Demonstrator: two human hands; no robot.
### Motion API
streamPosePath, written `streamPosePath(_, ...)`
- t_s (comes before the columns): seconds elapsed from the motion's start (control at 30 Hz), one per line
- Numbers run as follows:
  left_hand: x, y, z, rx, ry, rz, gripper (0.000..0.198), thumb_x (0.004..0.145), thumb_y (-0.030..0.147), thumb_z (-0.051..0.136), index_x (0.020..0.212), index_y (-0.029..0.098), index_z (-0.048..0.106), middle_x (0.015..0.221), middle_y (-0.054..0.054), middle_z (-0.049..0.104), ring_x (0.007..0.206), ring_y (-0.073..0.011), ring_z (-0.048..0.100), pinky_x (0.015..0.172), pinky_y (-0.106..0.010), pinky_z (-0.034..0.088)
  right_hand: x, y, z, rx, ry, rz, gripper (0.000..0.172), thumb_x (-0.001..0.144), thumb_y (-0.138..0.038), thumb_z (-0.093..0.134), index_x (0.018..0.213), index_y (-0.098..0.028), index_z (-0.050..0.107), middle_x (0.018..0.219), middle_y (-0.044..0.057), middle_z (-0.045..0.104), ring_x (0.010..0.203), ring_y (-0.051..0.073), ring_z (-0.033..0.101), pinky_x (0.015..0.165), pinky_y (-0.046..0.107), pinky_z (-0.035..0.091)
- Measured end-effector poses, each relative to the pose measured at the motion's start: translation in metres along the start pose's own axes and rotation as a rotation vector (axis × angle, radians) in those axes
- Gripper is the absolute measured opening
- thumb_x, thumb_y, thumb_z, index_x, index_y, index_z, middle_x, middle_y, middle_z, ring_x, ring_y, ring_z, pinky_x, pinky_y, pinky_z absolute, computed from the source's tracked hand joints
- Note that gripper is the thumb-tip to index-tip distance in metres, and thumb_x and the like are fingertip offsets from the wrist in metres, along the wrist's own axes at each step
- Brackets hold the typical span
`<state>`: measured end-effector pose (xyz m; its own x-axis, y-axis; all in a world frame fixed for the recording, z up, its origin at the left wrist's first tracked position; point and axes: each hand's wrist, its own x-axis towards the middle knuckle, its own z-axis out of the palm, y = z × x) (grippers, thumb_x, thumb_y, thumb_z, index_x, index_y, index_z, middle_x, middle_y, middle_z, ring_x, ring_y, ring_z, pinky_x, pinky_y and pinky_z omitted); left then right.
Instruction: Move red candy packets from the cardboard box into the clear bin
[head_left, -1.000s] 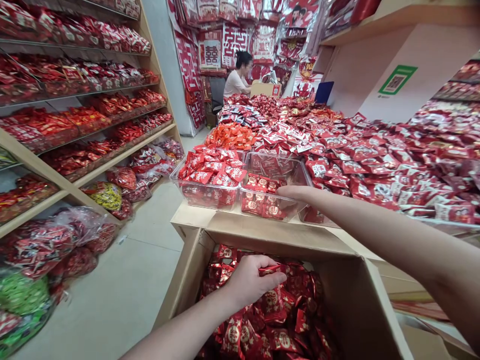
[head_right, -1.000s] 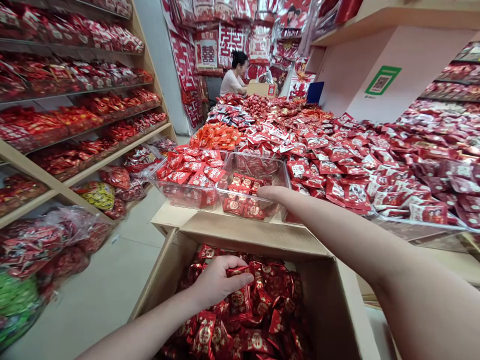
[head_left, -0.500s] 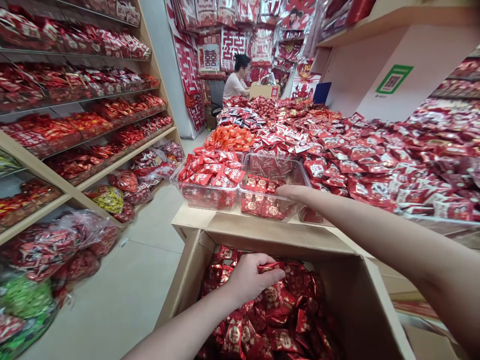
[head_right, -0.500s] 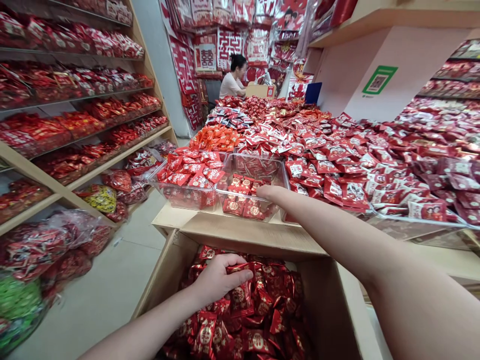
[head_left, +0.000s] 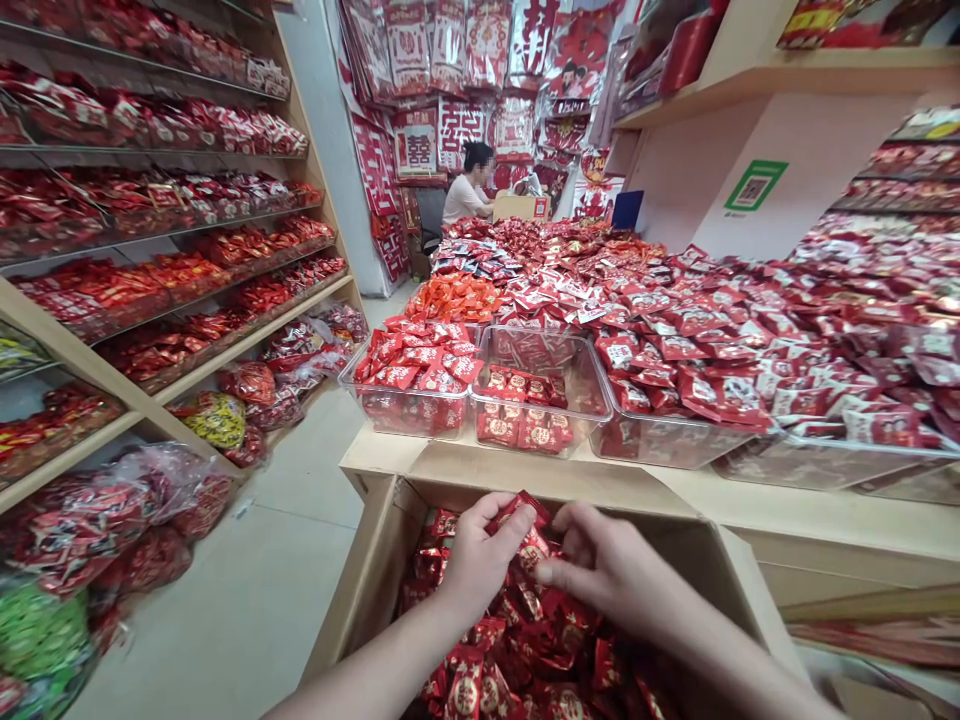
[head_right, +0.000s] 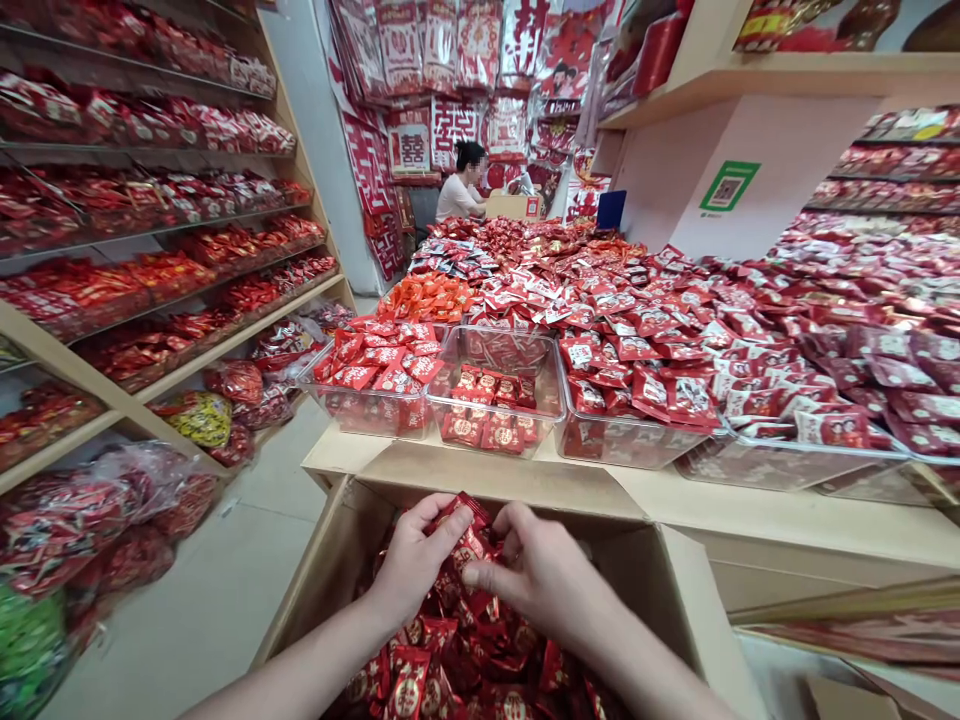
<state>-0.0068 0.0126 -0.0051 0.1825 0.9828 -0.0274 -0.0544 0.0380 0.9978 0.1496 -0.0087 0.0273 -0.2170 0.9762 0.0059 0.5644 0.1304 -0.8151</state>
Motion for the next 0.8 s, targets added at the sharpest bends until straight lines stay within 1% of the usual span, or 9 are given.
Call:
streamPosePath(0.07,0.000,-0.002,0.004,-0.008,0.032,0.014,0.020,0.071,0.035,0.057,0.078,0.016,0.061,0.073,-0.001,0.062,0.069,-0.0135,0.053,0.065,-0.022,0.041,-0.014,0.015,0.021,0.190,0.008,0.040,0.029,0.065,-0.038,0.061,0.085,-0.021,0.051,0.067,0.000,0.058,0.057,0.012,0.052,0.049,0.023,0.041)
streamPosePath(0.13,0.000,-0.003,0.007,-0.065,0.034,-0.032,0.022,0.072,0.036,0.056,0.078,0.016,0.060,0.071,0.000,0.061,0.067,-0.0129,0.053,0.063,-0.022,0.042,-0.017,0.023,0.028,0.353,0.039,0.113,0.030,0.067,-0.037,0.060,0.089,-0.020,0.049,0.075,0.002,0.060,0.063,0.013,0.055,0.053,0.025,0.045)
streamPosePath(0.27,0.000,0.005,0.012,-0.273,-0.011,-0.155,0.025,0.072,0.039,0.055,0.081,0.016,0.057,0.067,0.001,0.060,0.060,-0.0110,0.053,0.060,-0.023,0.044,-0.015,0.024,0.016,0.575,0.044,0.222,0.031,0.067,-0.038,0.059,0.087,-0.017,0.049,0.056,-0.003,0.055,0.045,0.010,0.052,0.042,0.022,0.043)
streamPosePath(0.4,0.001,0.015,0.018,-0.387,0.025,-0.146,0.022,0.069,0.036,0.059,0.077,0.016,0.056,0.066,0.002,0.059,0.059,-0.0093,0.054,0.059,-0.022,0.045,-0.019,0.022,0.005,0.647,0.165,0.214,0.025,0.067,-0.037,0.060,0.073,-0.016,0.048,0.048,-0.004,0.054,0.040,0.007,0.049,0.041,0.019,0.040)
streamPosePath(0.53,0.006,0.017,0.021,-0.396,0.109,-0.182,0.026,0.066,0.040,0.060,0.076,0.017,0.055,0.062,0.003,0.058,0.051,-0.0082,0.054,0.041,-0.016,0.041,-0.023,0.022,0.002,0.688,0.250,0.199,0.022,0.070,-0.035,0.058,0.070,-0.016,0.047,0.050,-0.003,0.054,0.040,0.006,0.048,0.041,0.018,0.038)
streamPosePath(0.6,0.007,0.017,0.019,-0.322,0.125,-0.210,0.030,0.064,0.044,0.061,0.072,0.016,0.054,0.052,0.005,0.054,0.040,-0.0062,0.049,0.033,-0.013,0.034,-0.023,0.024,0.002,0.688,0.377,0.149,0.018,0.073,-0.033,0.055,0.073,-0.018,0.046,0.054,-0.003,0.056,0.041,0.007,0.049,0.041,0.019,0.039)
streamPosePath(0.7,0.004,0.018,0.015,-0.223,-0.041,-0.294,0.033,0.059,0.043,0.065,0.072,0.013,0.057,0.046,0.005,0.053,0.032,-0.0046,0.044,0.031,-0.014,0.033,-0.024,0.027,0.004,0.443,0.629,-0.052,0.008,0.075,-0.025,0.054,0.079,-0.019,0.051,0.071,0.002,0.059,0.056,0.011,0.056,0.051,0.024,0.045)
streamPosePath(0.73,0.002,0.018,0.015,-0.214,-0.145,-0.325,0.035,0.059,0.043,0.065,0.076,0.013,0.059,0.047,0.004,0.054,0.032,-0.0049,0.045,0.031,-0.015,0.034,-0.025,0.028,0.005,0.297,0.671,-0.153,0.006,0.074,-0.021,0.054,0.080,-0.019,0.054,0.078,0.004,0.059,0.065,0.013,0.057,0.057,0.026,0.047)
streamPosePath(0.8,-0.004,0.019,0.014,-0.227,-0.309,-0.375,0.041,0.062,0.046,0.061,0.085,0.013,0.059,0.049,0.002,0.057,0.032,-0.0062,0.047,0.030,-0.015,0.034,-0.026,0.028,0.008,0.032,0.649,-0.362,0.013,0.073,-0.014,0.054,0.084,-0.020,0.058,0.091,0.006,0.056,0.082,0.015,0.055,0.069,0.028,0.047)
